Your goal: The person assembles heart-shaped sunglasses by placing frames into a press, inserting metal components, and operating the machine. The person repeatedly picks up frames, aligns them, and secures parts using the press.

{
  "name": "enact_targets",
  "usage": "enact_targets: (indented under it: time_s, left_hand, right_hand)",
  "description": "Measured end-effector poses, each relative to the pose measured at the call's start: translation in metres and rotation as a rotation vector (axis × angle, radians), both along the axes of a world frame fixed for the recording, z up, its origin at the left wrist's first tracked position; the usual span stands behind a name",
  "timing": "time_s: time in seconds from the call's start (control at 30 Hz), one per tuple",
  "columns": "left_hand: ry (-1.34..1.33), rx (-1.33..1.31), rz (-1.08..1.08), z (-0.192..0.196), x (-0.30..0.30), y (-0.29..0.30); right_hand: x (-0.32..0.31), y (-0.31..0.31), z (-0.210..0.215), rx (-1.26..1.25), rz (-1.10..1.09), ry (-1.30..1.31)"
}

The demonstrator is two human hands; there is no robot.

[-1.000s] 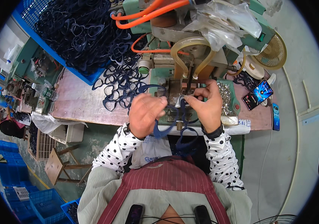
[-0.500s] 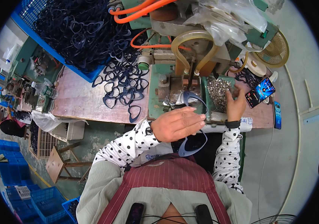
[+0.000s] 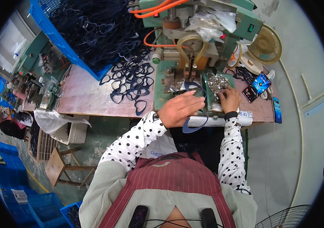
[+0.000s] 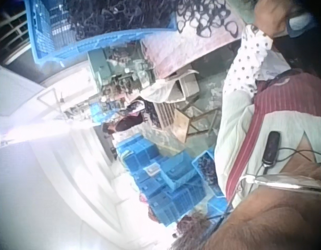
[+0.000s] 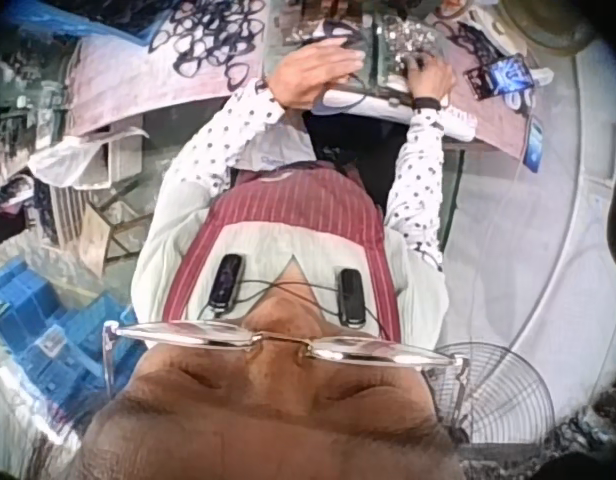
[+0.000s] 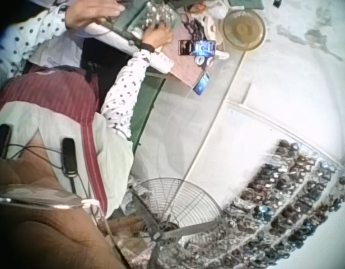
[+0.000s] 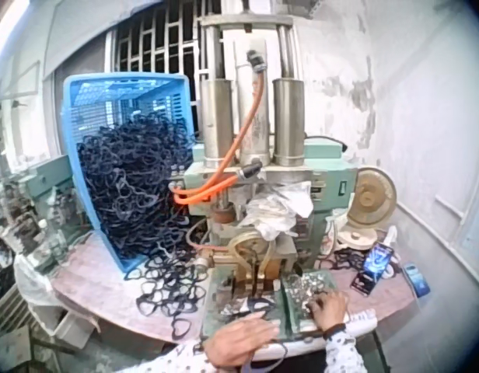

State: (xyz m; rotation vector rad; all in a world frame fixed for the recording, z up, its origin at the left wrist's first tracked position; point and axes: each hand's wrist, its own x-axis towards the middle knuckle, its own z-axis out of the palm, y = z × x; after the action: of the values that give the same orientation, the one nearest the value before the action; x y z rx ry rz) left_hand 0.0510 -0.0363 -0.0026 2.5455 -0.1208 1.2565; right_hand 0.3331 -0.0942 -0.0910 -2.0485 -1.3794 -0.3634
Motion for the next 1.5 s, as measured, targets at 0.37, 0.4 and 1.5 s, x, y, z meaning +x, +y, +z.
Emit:
enact_targets:
  time_s: [0.37, 0.4, 1.5]
  left_hand:
    - [0.145, -0.002, 0.398, -0.041, -0.087, 0.005]
    - [0.101, -0.037, 0.383, -0.054, -0.096, 0.024]
    - [-0.185, -0.023, 0.503, -0.006, -0.048, 0.052]
  right_hand:
    - [0.013, 0.001, -0.015, 0.182, 0.013, 0.133]
    - [0.014, 0.000, -0.017, 0.197, 0.013, 0.160]
    - [-0.119, 0.022, 0.120, 0.146, 0.418, 0.850]
